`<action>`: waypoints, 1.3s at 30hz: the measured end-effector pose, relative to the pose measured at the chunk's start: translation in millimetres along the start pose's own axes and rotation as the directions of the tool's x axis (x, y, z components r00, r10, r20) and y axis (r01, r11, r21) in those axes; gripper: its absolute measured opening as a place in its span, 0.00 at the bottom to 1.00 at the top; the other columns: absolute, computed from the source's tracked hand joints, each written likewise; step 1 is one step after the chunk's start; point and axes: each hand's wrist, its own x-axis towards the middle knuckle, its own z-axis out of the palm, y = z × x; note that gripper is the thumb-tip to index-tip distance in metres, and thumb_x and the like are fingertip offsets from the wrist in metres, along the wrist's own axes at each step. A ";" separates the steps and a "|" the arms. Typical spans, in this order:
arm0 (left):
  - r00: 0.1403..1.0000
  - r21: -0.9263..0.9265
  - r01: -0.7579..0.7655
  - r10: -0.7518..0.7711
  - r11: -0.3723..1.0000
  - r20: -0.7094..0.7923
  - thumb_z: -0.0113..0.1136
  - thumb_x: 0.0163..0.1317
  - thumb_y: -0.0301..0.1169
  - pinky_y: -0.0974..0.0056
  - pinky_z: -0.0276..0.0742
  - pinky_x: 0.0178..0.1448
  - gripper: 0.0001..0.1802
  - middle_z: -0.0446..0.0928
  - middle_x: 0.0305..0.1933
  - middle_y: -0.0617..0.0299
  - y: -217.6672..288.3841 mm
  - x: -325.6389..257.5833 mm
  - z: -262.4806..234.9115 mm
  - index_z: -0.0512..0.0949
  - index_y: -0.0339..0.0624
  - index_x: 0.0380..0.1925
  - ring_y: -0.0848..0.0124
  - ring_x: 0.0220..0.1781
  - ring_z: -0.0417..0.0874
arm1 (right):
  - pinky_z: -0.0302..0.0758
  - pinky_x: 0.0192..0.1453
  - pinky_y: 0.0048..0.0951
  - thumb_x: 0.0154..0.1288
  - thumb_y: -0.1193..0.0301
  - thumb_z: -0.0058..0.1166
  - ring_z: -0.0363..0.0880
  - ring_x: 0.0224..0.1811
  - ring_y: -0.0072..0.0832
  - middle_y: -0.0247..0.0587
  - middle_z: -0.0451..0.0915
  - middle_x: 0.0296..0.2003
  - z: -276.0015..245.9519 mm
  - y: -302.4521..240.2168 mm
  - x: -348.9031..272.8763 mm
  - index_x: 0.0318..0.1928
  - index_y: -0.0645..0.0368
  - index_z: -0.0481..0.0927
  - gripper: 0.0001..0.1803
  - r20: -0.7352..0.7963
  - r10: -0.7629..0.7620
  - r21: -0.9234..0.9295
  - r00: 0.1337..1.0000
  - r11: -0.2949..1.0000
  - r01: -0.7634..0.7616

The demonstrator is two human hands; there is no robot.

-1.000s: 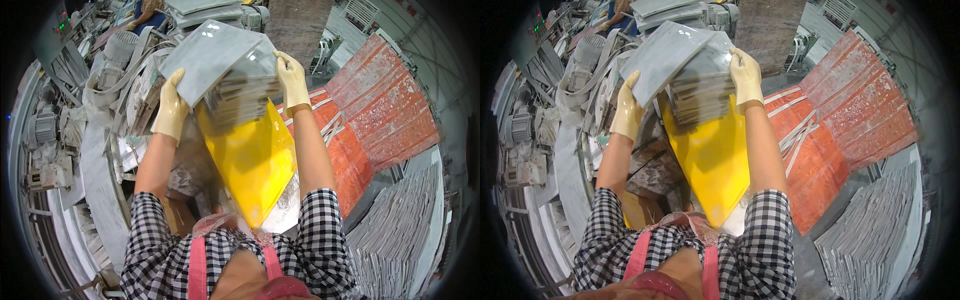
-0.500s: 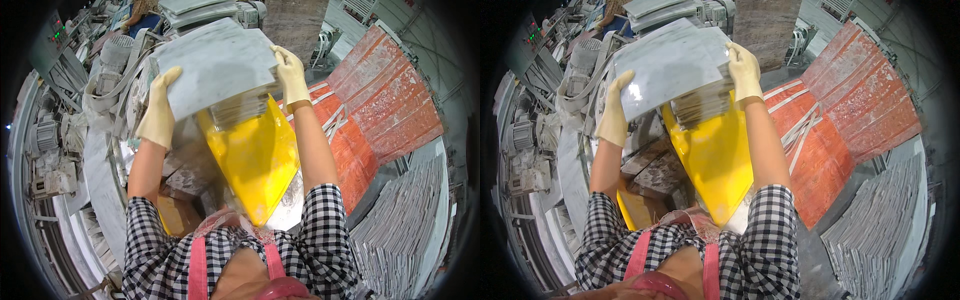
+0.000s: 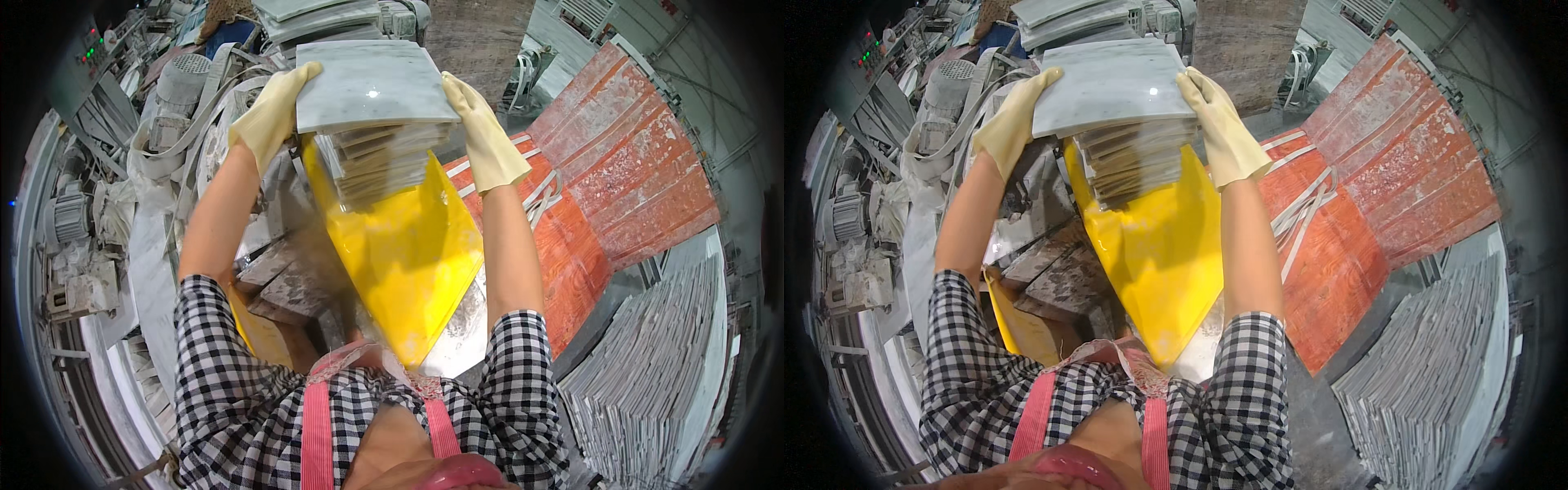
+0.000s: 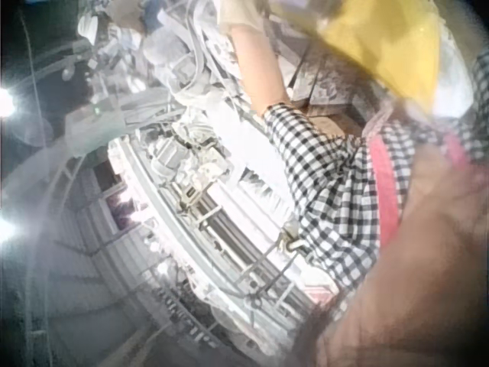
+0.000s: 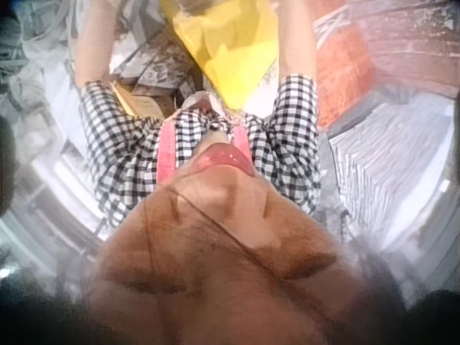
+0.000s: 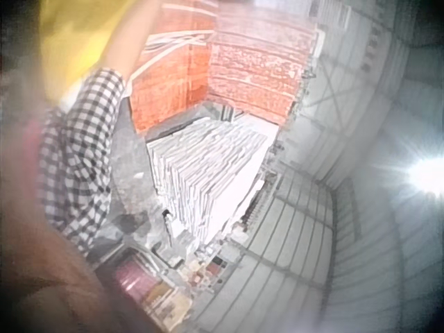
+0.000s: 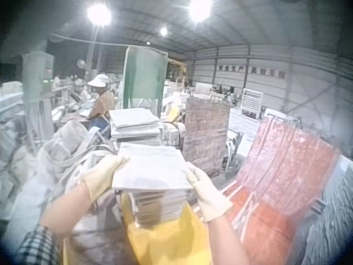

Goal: The person repeatedly picks up stacks of gray rectangular tiles and places them onto a yellow conveyor or chute. The person wears gloves and a checkered shirt with a pink apron. The camera is head-mounted and shows the hands and tiles throughout the task.

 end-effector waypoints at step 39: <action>0.976 -0.221 0.003 -0.051 0.975 -0.210 0.59 0.68 0.46 0.41 0.75 0.53 0.34 0.74 0.65 0.52 -38.2 4.2 44.8 0.64 0.49 0.71 0.56 0.62 0.78 | 0.79 0.53 0.29 0.78 0.55 0.49 0.81 0.56 0.30 0.47 0.81 0.59 -5.5 1.6 17.2 0.67 0.67 0.75 0.30 0.004 -0.015 -0.136 1.000 0.991 0.015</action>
